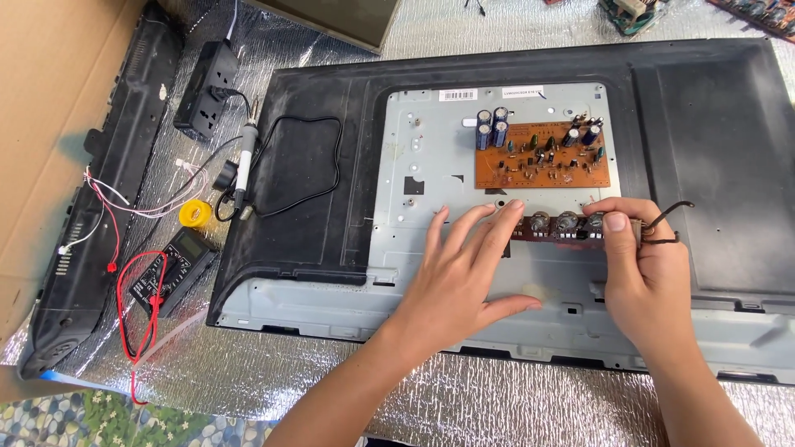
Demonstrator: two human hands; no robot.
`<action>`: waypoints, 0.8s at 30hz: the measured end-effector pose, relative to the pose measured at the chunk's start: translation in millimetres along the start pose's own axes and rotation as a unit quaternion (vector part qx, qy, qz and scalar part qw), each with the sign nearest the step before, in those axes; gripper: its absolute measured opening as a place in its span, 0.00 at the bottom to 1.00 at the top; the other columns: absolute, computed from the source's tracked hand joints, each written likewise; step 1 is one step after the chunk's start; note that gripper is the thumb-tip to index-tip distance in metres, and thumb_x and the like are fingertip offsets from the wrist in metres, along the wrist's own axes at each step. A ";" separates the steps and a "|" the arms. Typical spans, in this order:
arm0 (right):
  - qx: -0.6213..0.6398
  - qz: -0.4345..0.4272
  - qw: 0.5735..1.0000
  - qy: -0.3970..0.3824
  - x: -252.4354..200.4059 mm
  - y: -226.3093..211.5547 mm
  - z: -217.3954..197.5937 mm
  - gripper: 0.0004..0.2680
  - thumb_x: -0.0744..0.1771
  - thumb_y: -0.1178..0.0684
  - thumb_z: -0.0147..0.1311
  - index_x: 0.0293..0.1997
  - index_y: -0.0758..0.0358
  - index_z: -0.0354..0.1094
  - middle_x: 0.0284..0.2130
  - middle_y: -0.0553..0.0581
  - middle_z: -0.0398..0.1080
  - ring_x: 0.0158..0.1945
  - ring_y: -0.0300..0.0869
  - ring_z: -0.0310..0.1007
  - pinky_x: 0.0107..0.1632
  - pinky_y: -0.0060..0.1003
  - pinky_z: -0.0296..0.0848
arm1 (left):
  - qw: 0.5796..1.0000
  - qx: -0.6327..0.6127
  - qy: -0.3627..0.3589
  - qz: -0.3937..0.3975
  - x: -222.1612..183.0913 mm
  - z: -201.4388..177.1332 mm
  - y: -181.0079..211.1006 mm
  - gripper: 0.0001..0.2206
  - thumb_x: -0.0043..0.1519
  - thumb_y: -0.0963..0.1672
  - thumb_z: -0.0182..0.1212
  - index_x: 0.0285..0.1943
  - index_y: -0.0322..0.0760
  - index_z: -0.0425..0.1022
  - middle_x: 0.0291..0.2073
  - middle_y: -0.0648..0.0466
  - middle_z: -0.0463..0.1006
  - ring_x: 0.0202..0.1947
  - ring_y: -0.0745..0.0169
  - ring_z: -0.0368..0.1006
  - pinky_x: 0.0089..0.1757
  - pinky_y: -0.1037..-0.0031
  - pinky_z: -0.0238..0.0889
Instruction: Removing and inspecting a small internal circuit board from a television chassis.
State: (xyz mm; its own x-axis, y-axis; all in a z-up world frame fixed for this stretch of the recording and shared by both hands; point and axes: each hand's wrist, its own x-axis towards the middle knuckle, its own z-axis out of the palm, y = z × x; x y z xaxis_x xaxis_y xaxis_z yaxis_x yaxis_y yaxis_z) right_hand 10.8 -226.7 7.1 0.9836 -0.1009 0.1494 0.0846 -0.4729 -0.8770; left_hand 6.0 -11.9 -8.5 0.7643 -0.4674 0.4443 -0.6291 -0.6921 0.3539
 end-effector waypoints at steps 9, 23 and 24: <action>-0.016 0.037 0.999 -0.016 0.2 -0.7 -0.5 0.09 0.75 0.47 0.36 0.52 0.55 0.65 0.19 0.58 0.76 0.11 0.32 0.38 0.19 0.30 0.38 | 1.000 0.012 -0.010 -0.005 1.0 -3.9 1.3 0.45 0.60 0.60 0.61 0.79 0.34 0.47 0.68 0.50 0.70 0.71 0.51 0.60 0.68 0.39 0.46; -0.039 -0.029 0.999 -0.022 -0.8 2.6 0.7 0.10 0.75 0.50 0.37 0.52 0.58 0.67 0.12 0.44 0.45 0.16 0.33 0.43 0.26 0.30 0.49 | 1.000 0.001 0.003 -0.011 1.8 -4.8 1.6 0.45 0.58 0.60 0.61 0.77 0.30 0.51 0.63 0.49 0.73 0.67 0.53 0.64 0.69 0.41 0.44; -0.040 -0.030 0.999 -0.022 -0.4 2.4 0.2 0.10 0.75 0.50 0.37 0.52 0.58 0.67 0.12 0.44 0.45 0.16 0.33 0.43 0.26 0.30 0.49 | 1.000 0.001 0.004 -0.010 1.9 -4.6 1.4 0.45 0.58 0.60 0.61 0.77 0.30 0.51 0.63 0.49 0.73 0.67 0.53 0.64 0.69 0.41 0.44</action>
State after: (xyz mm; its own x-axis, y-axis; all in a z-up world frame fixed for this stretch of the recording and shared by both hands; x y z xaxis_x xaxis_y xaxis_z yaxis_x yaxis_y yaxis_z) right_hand 10.7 -227.6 4.9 0.9833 -0.0334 0.1788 0.1321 -0.5449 -0.8280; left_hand 6.0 -11.3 -3.4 0.7758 -0.4494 0.4429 -0.6133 -0.7021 0.3619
